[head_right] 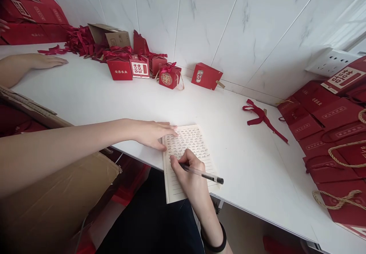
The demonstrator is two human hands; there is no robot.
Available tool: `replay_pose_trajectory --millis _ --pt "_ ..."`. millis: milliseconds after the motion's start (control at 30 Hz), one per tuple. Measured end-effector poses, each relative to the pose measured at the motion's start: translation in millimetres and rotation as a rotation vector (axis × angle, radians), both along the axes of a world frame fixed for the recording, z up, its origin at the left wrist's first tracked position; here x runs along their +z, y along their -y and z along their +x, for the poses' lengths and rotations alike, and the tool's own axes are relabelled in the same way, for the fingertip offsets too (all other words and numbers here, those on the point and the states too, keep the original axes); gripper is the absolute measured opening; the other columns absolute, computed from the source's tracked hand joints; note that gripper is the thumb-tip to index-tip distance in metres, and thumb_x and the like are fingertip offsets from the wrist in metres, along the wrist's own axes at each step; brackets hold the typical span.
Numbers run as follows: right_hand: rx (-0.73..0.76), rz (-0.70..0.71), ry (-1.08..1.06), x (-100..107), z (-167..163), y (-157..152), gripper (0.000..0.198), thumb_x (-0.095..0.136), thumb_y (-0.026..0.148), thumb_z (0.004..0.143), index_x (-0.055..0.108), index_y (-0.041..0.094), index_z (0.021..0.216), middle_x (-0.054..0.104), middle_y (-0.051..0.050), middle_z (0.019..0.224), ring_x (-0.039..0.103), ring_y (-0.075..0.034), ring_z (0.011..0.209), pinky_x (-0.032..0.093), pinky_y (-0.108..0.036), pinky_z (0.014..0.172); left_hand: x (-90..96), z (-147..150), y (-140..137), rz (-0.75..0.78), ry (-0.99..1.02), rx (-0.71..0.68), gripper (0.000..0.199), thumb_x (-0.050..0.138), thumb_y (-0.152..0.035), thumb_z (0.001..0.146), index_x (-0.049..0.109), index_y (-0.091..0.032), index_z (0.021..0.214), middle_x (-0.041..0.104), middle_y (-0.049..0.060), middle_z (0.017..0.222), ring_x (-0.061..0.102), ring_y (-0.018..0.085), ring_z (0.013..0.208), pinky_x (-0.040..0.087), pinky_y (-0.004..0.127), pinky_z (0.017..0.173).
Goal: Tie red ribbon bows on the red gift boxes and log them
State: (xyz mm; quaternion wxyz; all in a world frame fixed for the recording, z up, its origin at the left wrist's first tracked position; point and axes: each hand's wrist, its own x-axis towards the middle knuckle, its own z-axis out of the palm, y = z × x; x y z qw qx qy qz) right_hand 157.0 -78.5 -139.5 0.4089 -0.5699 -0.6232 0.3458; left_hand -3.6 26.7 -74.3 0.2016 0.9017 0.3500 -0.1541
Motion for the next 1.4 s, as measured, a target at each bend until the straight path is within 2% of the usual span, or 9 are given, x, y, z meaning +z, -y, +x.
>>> replay_pose_trajectory --millis 267,500,767,967,1400 --pt "0.032 0.032 0.01 -0.2 -1.8 0.8 0.039 0.054 0.042 0.081 0.031 0.019 0.059 0.033 0.005 0.053 0.029 -0.01 0.049 0.026 -0.021 0.045 3.3 1.9 1.2 0.007 -0.007 -0.014 0.054 0.055 -0.032 0.076 0.044 -0.021 0.128 0.038 0.006 0.141 0.029 0.024 0.132 0.027 0.035 0.108" --pt "-0.058 0.018 -0.016 1.3 -1.4 -4.1 0.039 0.053 0.039 0.078 0.026 0.019 0.057 0.028 0.005 0.052 0.026 -0.01 0.049 0.026 -0.02 0.045 -4.2 -0.7 -2.5 -0.008 0.025 0.008 0.064 0.056 -0.034 0.075 0.037 -0.018 0.133 0.026 0.01 0.146 0.025 0.025 0.134 0.026 0.038 0.108" --pt "-0.081 0.02 0.039 0.4 -3.5 -3.6 0.036 0.05 0.035 0.076 0.023 0.02 0.056 0.027 0.004 0.051 0.026 -0.01 0.048 0.024 -0.021 0.044 0.1 0.5 0.4 0.003 0.02 -0.03 0.06 0.055 -0.032 0.075 0.04 -0.018 0.131 0.035 0.008 0.142 0.03 0.024 0.131 0.03 0.034 0.106" --pt "-0.034 0.043 0.083 -2.0 -3.4 -2.9 0.035 0.049 0.032 0.076 0.022 0.02 0.057 0.026 0.004 0.051 0.024 -0.01 0.048 0.023 -0.021 0.043 -5.0 -1.2 -2.3 0.004 0.045 -0.008 0.064 0.056 -0.033 0.073 0.039 -0.017 0.133 0.03 0.01 0.144 0.028 0.025 0.132 0.028 0.037 0.107" --pt "-0.053 0.041 0.087 -2.7 -2.0 -3.0 0.033 0.049 0.029 0.075 0.023 0.02 0.057 0.026 0.004 0.052 0.025 -0.01 0.048 0.023 -0.022 0.043 -4.5 -0.9 -1.2 0.004 0.025 -0.001 0.064 0.055 -0.034 0.074 0.038 -0.018 0.133 0.029 0.009 0.145 0.026 0.024 0.133 0.029 0.037 0.107"
